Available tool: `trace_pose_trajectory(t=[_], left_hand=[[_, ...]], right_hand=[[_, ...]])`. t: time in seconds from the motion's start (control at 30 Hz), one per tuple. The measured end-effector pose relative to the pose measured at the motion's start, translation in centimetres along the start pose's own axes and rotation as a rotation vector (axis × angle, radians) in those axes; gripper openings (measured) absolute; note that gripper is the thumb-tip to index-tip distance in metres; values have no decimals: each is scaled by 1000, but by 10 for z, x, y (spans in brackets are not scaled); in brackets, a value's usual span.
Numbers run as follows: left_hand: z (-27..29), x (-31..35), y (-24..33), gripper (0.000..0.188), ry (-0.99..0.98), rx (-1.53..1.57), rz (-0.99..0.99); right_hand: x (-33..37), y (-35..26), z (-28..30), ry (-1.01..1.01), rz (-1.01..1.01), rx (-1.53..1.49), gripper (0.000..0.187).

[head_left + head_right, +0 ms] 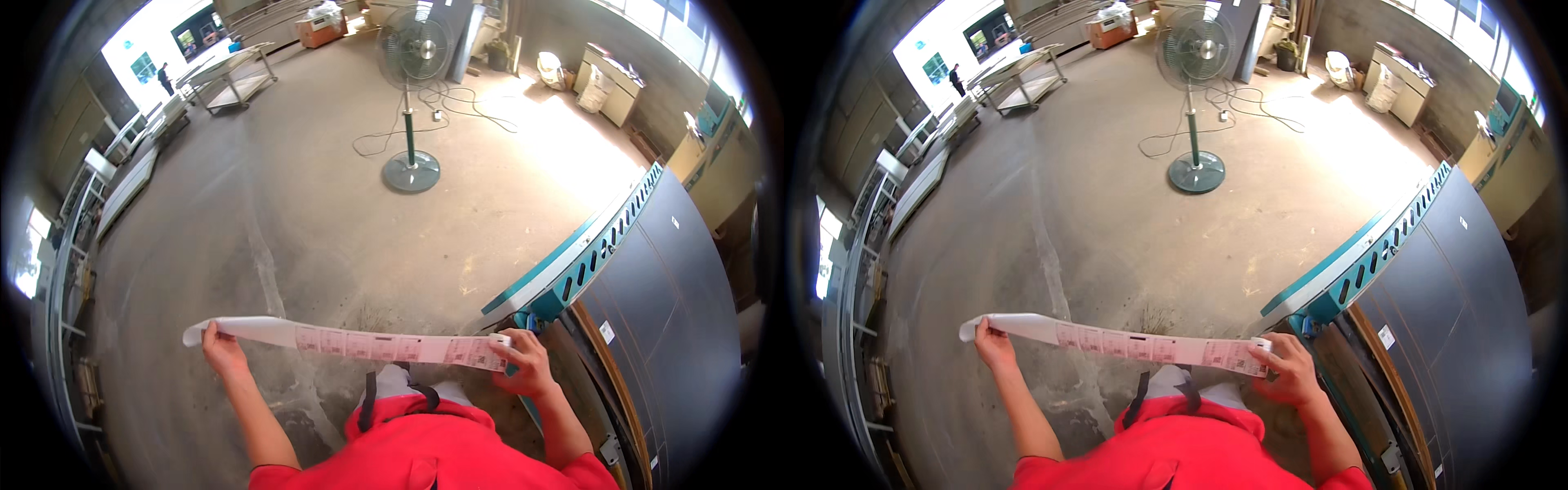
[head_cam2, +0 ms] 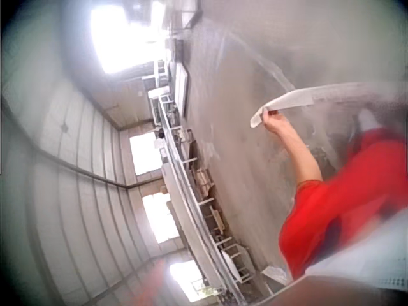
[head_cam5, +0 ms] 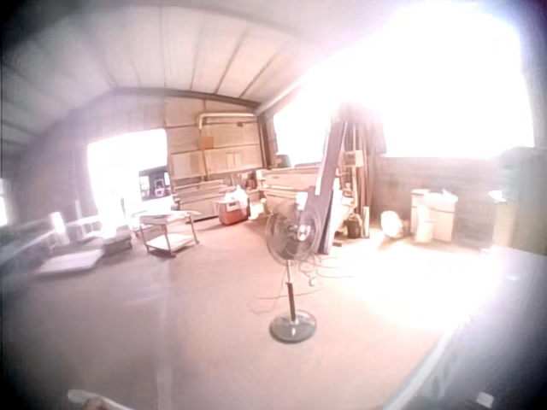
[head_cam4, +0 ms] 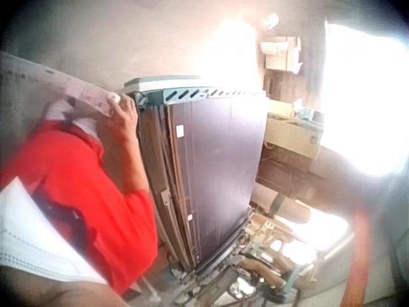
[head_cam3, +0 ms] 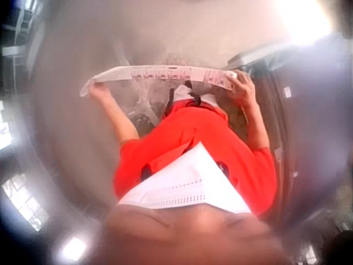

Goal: The person tears off labels from a roll and applies them to a large black sheet on a machine table. They walk around the workshop, retrieve gloves, and put them on before continuing to place labels on the sheet.

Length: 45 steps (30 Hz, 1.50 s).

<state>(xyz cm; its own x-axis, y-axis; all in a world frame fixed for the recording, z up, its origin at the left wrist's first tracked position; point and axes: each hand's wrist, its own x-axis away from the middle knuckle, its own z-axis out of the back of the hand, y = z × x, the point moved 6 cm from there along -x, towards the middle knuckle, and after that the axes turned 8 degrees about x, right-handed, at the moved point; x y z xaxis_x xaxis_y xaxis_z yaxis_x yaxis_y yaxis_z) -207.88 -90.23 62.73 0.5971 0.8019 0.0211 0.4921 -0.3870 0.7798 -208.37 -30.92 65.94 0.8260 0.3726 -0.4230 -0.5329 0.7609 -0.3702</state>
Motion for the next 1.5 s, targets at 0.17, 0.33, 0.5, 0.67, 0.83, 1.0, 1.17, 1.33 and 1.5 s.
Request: trace_pose_trajectory(t=[0.17, 0.33, 0.5, 0.67, 0.83, 1.0, 1.17, 1.33, 1.5], left_hand=[[-347, -55, -96, 23, -604, -23, 30], [-551, -65, -238, 30, -813, 126, 167], [-667, -117, -382, 27, -765, 96, 337], [-781, -99, -519, 11, -764, -48, 399], [-877, -57, -740, 12, -808, -63, 854], [-1064, 20, -915, 19, -1009, -156, 1199], [-1284, 40, -996, 21, -1319, -159, 1092], [-1424, 48, -1127, 19, -1704, -303, 872], [-1506, 62, -1253, 30, -1958, -619, 772]], right_hand=[[-67, 111, 89, 374, -290, 335, 54], [-113, 257, 92, 594, -507, 447, 58], [-199, 418, 80, 642, -630, 454, 56], [-265, 581, 93, 662, -928, 125, 45], [-295, 770, 33, 500, -1054, 163, 34], [-212, 863, -79, 518, -1584, -190, 28], [-296, 922, -103, 365, -2106, -580, 30], [-379, 1073, -115, 294, -2209, -735, 32], [-459, 1301, -57, 403, -2161, -714, 34]])
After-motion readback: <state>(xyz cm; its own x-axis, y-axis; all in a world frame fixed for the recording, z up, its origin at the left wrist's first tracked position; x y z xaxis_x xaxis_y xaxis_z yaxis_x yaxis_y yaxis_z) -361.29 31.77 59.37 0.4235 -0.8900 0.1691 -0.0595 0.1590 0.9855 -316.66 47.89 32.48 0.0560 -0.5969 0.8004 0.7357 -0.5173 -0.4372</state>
